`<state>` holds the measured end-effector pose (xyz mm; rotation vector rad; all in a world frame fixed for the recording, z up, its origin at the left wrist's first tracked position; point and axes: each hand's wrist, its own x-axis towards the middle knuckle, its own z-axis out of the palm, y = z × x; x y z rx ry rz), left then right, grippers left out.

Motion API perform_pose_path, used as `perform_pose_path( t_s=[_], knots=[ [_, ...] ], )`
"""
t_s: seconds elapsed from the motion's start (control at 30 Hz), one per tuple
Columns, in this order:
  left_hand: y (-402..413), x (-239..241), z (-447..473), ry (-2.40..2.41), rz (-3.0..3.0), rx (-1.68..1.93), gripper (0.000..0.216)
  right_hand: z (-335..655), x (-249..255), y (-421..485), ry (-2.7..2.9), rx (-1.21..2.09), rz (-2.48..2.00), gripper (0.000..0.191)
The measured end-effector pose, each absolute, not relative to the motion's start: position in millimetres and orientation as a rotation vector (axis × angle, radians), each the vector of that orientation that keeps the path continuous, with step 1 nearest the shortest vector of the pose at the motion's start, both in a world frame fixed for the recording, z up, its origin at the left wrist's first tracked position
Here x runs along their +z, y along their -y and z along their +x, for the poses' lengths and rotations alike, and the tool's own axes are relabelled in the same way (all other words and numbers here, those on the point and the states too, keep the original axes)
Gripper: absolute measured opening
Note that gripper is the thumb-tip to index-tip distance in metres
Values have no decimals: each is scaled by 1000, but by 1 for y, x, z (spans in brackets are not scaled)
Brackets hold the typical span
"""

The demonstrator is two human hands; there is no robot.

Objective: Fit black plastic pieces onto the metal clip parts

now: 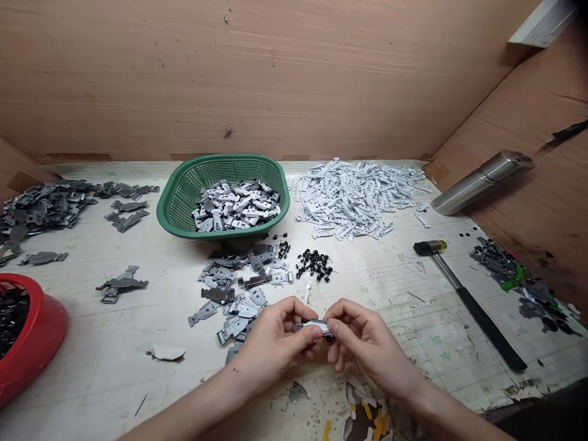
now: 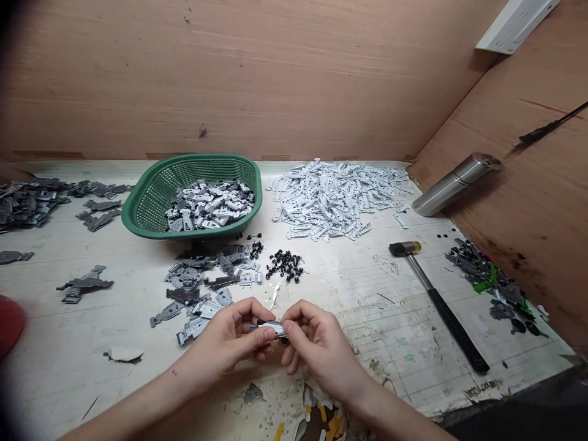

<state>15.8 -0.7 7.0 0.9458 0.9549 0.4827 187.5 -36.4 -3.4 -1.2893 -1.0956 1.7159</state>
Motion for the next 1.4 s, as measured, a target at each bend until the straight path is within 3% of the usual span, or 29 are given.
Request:
perform_pose_path(
  t_s=[0.27,0.77,1.03,1.4],
  knots=[
    [2,10,15,-945,945,457,24,197,-5,34,1041,1955,-1226,35],
    [-1,11,13,-985,1149,335,29,199,-5,40,957,1779,-1270,25],
    [-6,10,10,-914,1088,253,36,205,-18,33,668,1992,-1052,22],
    [-6,13,9,-947,1129,207,29,195,-29,33,719,1985,-1041,28]
  ],
)
